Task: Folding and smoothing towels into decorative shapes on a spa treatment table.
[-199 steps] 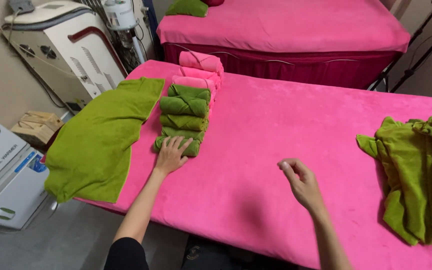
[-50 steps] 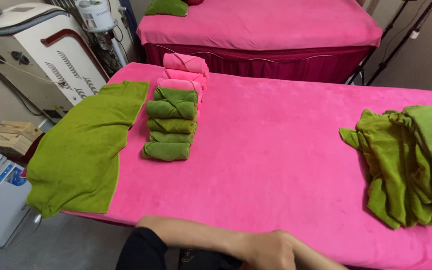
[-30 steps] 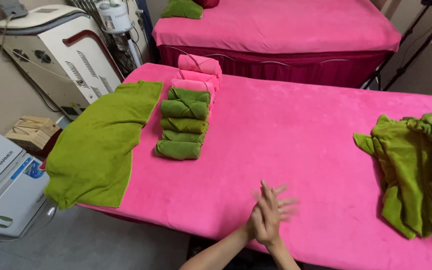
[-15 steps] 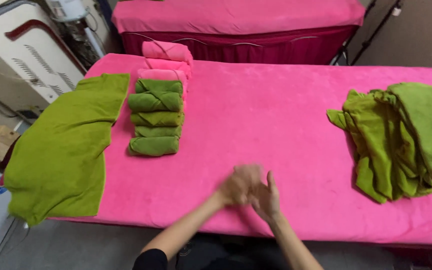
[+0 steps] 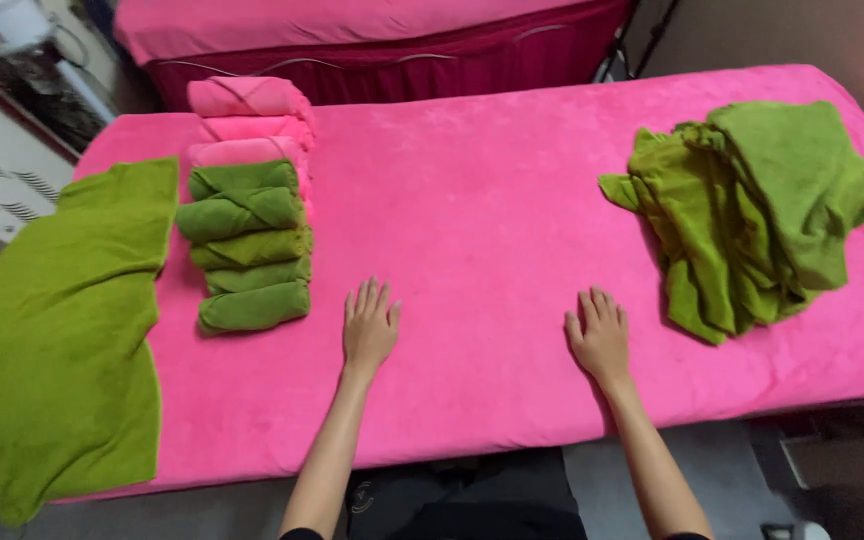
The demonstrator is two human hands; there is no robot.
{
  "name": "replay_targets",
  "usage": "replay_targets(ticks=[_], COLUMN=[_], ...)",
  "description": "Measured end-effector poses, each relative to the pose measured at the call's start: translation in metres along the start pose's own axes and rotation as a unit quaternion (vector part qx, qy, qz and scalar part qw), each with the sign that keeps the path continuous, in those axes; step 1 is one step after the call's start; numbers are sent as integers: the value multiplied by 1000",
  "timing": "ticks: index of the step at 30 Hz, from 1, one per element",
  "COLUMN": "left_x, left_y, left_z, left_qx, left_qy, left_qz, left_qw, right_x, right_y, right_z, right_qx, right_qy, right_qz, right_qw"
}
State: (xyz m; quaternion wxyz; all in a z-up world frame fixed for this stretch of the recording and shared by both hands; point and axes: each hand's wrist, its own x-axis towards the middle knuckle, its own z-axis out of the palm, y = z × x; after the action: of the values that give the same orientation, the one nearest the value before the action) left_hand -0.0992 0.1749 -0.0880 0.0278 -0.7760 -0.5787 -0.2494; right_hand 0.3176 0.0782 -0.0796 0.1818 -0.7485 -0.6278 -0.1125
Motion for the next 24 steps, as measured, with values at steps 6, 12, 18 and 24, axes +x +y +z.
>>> replay_targets(ticks=[6,12,18,24], left_x=[-27,-48,-55,-56], left_y=[18,26,24,21], left_z=[-8,-12,-11,-2], left_qx=[-8,-35,-58,-62], left_qy=[-9,-47,-43,-14], left_qz=[-6,-29,4,7], left_qw=[1000,998,997,998], right_x=[-12,-10,72,132], right_y=[2,17,98,241], right_z=[6,6,-153,-142], right_qx=[34,121,-63,-5], right_qy=[52,81,378,265], right_qz=[20,-17,-27,125], right_qw=[998,989,923,956])
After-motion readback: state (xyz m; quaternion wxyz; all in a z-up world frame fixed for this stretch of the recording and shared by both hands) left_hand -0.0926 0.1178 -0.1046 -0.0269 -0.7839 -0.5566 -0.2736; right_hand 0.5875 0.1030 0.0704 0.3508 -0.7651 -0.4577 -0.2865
